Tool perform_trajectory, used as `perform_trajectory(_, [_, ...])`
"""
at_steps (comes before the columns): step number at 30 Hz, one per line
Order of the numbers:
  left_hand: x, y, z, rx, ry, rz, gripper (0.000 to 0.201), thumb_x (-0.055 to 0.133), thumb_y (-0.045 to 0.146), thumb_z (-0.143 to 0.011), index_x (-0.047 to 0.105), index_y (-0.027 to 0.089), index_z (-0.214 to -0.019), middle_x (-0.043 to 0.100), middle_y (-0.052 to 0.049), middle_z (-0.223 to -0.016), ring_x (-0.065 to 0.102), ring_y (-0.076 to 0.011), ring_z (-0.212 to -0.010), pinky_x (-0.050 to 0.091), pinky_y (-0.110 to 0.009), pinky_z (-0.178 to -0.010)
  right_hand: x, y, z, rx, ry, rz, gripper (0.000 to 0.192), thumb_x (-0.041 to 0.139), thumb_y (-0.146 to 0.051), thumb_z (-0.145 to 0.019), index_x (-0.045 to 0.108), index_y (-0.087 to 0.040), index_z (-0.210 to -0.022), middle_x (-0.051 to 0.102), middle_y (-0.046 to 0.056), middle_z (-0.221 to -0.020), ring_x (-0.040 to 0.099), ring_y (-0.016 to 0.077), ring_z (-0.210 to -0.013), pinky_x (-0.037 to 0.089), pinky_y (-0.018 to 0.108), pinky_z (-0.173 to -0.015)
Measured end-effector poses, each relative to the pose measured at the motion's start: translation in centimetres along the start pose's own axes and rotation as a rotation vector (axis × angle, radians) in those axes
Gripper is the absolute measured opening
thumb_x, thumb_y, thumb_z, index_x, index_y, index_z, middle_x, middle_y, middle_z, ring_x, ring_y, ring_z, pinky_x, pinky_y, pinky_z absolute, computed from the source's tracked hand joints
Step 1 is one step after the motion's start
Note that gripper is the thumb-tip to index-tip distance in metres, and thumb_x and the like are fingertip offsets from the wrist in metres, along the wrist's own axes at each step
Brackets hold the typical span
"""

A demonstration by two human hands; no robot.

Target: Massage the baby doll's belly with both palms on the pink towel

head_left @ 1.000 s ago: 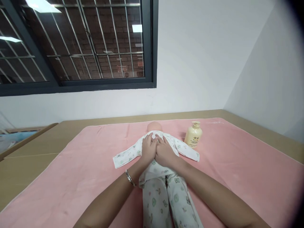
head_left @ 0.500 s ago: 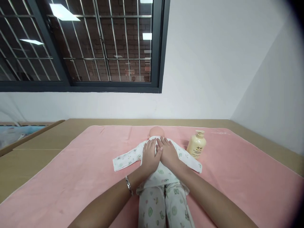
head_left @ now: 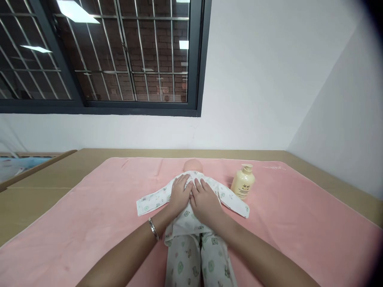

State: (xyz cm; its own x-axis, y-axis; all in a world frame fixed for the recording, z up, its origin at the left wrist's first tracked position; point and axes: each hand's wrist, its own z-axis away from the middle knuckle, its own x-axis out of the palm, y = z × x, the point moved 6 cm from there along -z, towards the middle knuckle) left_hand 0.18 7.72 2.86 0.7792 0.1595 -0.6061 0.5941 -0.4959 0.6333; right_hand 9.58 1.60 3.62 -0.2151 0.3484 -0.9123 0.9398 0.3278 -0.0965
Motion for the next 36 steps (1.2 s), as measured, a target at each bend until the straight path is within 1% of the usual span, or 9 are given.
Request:
perform_trajectory(7, [1.0,0.1,1.5,0.011,-0.014,-0.161,0.049,0.029,0.034,-0.095,0.048,0.012,-0.135,0.046,-0.014,-0.144,0.035,-0.0250,-0.138,0.020,-0.047,-0.117,0.9,3.9,-2.2,0.028,-0.086,-0.222,0.049,0.026,-0.033,-0.099,0.036,-0.020,-0.145,0.028,0.007,-0.154,0.021,0.0251,-0.143,0.018,0.045,-0.115])
perform_trajectory(11, [1.2,0.1,1.9,0.021,-0.052,-0.165,0.051,0.033,0.035,-0.094,0.042,0.013,-0.140,0.040,-0.013,-0.149,0.028,-0.0258,-0.141,0.018,-0.048,-0.117,0.8,5.6,-2.5,0.137,-0.079,-0.183,0.049,0.025,-0.038,-0.100,0.038,-0.021,-0.144,0.031,0.010,-0.153,0.018,0.0265,-0.144,0.017,0.047,-0.113])
perform_trajectory(15, [0.7,-0.9,0.7,-0.034,-0.073,-0.123,0.047,0.035,0.033,-0.092,0.048,0.015,-0.135,0.047,-0.011,-0.144,0.034,-0.0260,-0.138,0.021,-0.048,-0.116,0.5,3.7,-1.3,0.180,-0.028,-0.033,0.050,0.026,-0.031,-0.099,0.041,-0.010,-0.141,0.043,0.019,-0.145,0.034,0.0288,-0.137,0.022,0.046,-0.112])
perform_trajectory(20, [0.1,-1.1,-0.2,-0.048,-0.070,-0.117,0.043,0.034,0.028,-0.092,0.054,0.016,-0.128,0.055,-0.011,-0.136,0.043,-0.0240,-0.131,0.027,-0.046,-0.113,0.1,-0.1,0.3,0.050,0.013,0.108,0.049,0.037,-0.021,-0.092,0.047,-0.004,-0.137,0.047,0.023,-0.139,0.041,0.0314,-0.132,0.019,0.045,-0.113])
perform_trajectory(22, [0.1,-0.5,0.4,-0.041,-0.059,-0.176,0.045,0.032,0.028,-0.093,0.051,0.015,-0.131,0.052,-0.013,-0.139,0.041,-0.0255,-0.133,0.025,-0.048,-0.114,-0.1,0.5,0.0,0.050,0.014,0.070,0.047,0.035,-0.022,-0.093,0.048,-0.006,-0.136,0.049,0.021,-0.139,0.042,0.0291,-0.131,0.022,0.044,-0.113])
perform_trajectory(25, [0.3,1.2,1.9,-0.009,-0.015,-0.284,0.045,0.034,0.028,-0.092,0.049,0.013,-0.133,0.048,-0.016,-0.142,0.035,-0.0291,-0.137,0.021,-0.050,-0.115,0.0,3.2,-1.2,0.093,-0.010,-0.065,0.047,0.027,-0.025,-0.097,0.047,-0.011,-0.137,0.047,0.015,-0.142,0.039,0.0240,-0.134,0.027,0.041,-0.111])
perform_trajectory(29, [0.8,2.5,2.9,0.023,-0.035,-0.336,0.044,0.035,0.025,-0.092,0.051,0.011,-0.131,0.045,-0.019,-0.144,0.035,-0.0304,-0.138,0.019,-0.050,-0.115,0.3,5.3,-2.4,0.072,-0.027,-0.174,0.047,0.023,-0.024,-0.098,0.044,-0.013,-0.139,0.043,0.010,-0.146,0.034,0.0198,-0.138,0.024,0.040,-0.114])
perform_trajectory(32, [0.6,1.5,1.9,-0.005,-0.085,-0.268,0.046,0.033,0.026,-0.093,0.050,0.010,-0.132,0.043,-0.020,-0.145,0.034,-0.0294,-0.139,0.019,-0.051,-0.115,0.2,4.2,-1.8,0.084,0.003,-0.107,0.047,0.026,-0.023,-0.098,0.044,-0.008,-0.139,0.044,0.013,-0.145,0.036,0.0218,-0.136,0.026,0.039,-0.113])
perform_trajectory(36, [0.4,-0.8,-0.2,-0.041,-0.159,-0.135,0.047,0.029,0.031,-0.095,0.049,0.014,-0.134,0.044,-0.015,-0.146,0.034,-0.0255,-0.139,0.020,-0.050,-0.116,0.0,0.6,0.0,0.067,0.038,0.101,0.048,0.033,-0.021,-0.094,0.049,0.000,-0.133,0.052,0.023,-0.135,0.046,0.0298,-0.129,0.027,0.043,-0.112])
